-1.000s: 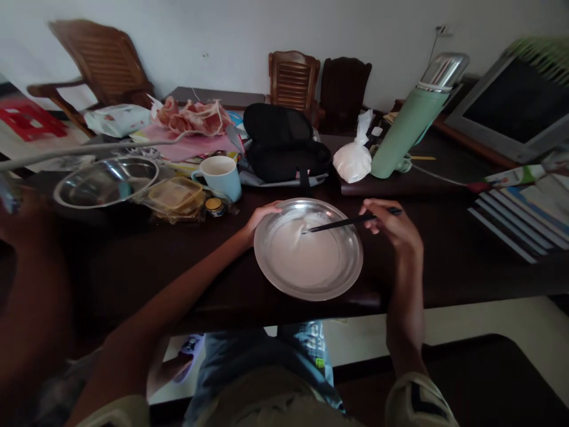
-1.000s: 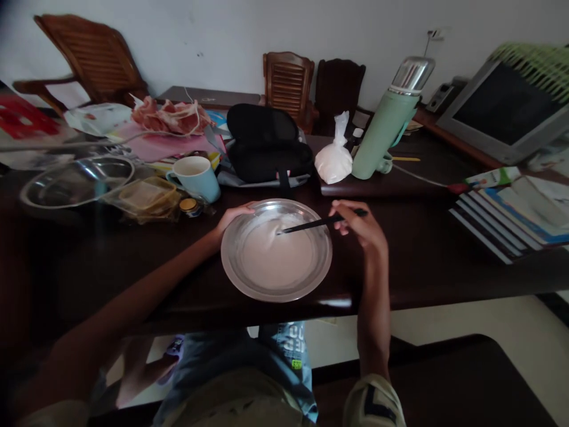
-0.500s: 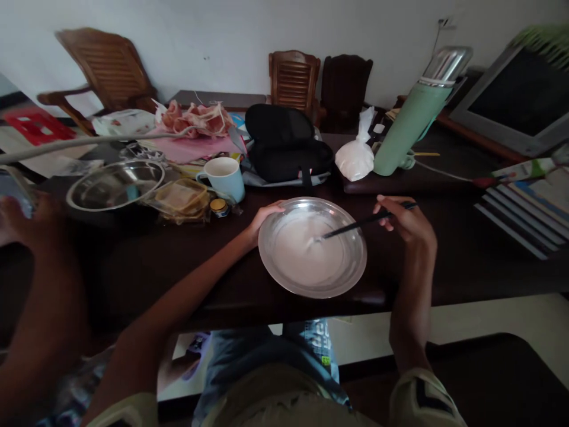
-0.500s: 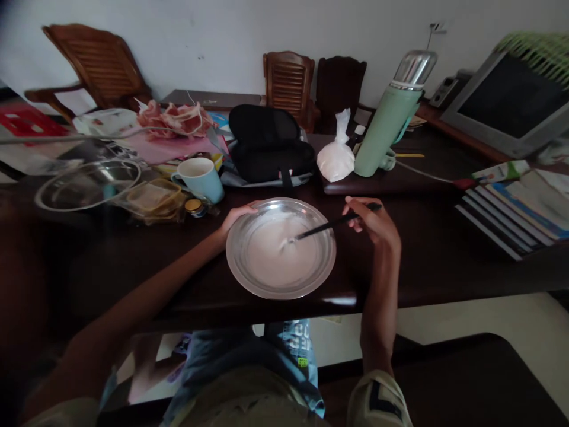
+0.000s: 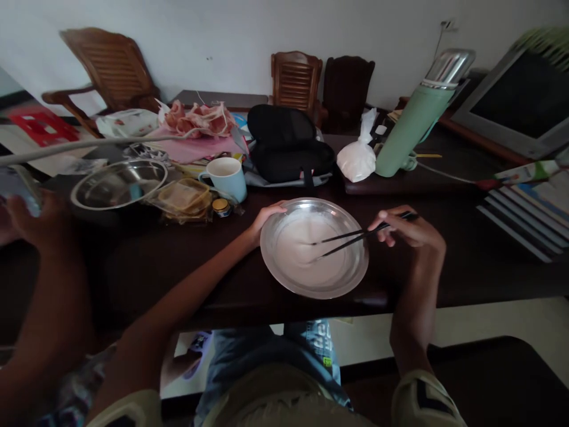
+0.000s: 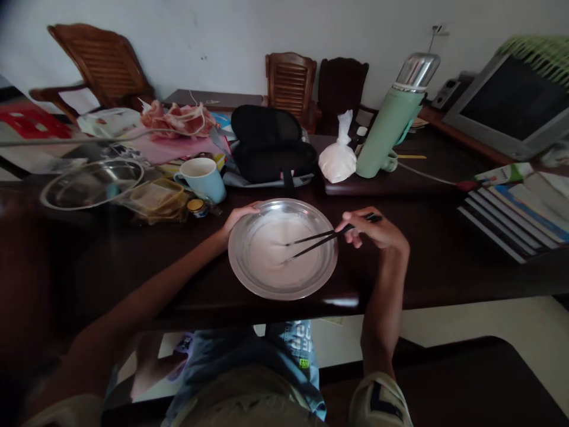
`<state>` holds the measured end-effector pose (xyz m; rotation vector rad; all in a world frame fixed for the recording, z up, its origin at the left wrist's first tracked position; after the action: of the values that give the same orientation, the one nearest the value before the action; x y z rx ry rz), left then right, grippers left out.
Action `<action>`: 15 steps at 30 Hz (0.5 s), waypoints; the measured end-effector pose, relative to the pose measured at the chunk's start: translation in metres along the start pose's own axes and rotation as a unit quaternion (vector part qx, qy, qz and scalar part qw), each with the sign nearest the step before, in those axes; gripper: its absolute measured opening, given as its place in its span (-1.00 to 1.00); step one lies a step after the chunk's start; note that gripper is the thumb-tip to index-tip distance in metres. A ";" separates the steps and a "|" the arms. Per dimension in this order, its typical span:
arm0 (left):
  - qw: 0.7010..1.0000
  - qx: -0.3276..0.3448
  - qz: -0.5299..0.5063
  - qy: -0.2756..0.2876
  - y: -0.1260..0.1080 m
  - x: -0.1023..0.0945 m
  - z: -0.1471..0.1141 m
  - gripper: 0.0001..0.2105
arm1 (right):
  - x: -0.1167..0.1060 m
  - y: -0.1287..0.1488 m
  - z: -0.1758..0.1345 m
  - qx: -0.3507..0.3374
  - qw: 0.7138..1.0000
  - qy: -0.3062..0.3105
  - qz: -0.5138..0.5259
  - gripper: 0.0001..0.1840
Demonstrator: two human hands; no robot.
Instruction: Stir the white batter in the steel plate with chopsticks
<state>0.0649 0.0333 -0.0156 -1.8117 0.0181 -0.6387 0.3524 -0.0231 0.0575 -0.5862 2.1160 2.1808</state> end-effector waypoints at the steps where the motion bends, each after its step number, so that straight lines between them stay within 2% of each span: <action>1: 1.000 -0.002 -0.001 -0.001 0.001 0.000 0.000 -0.65 | -0.005 -0.001 0.000 0.001 0.999 -0.035 0.002 -0.45; 3: 1.000 -0.005 -0.003 -0.001 0.002 0.000 0.000 -0.63 | -0.010 -0.002 0.001 0.001 0.996 -0.093 0.005 -0.47; 4: 1.000 -0.005 -0.004 0.002 0.002 0.000 0.000 -0.62 | -0.008 -0.003 0.003 0.001 0.995 -0.095 0.006 -0.50; 9: 1.000 0.001 -0.016 0.008 0.001 0.002 0.000 -0.65 | 0.023 0.000 0.011 -0.018 0.999 0.036 0.001 -0.64; 12: 1.000 0.002 -0.017 -0.002 0.001 0.002 0.000 -0.71 | 0.023 -0.001 0.001 0.001 0.991 0.135 -0.017 -0.64; 13: 1.000 0.001 -0.016 -0.005 0.001 0.002 0.000 -0.72 | 0.017 -0.002 -0.002 0.010 0.990 0.141 -0.022 -0.63; 15: 1.000 -0.001 -0.015 -0.004 0.002 0.002 -0.001 -0.75 | -0.001 -0.004 -0.005 0.022 0.997 0.074 -0.026 -0.62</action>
<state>0.0665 0.0316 -0.0161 -1.8188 -0.0142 -0.6519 0.3554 -0.0275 0.0535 -0.8134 2.1847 2.1197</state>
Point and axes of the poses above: each hand's wrist, its own z-axis towards the middle knuckle, its own x-axis out of the palm, y = z × x, the point moved 5 cm from there along z, towards the middle knuckle, and after that the axes turned 5 degrees about -x, right-handed, at the moved point
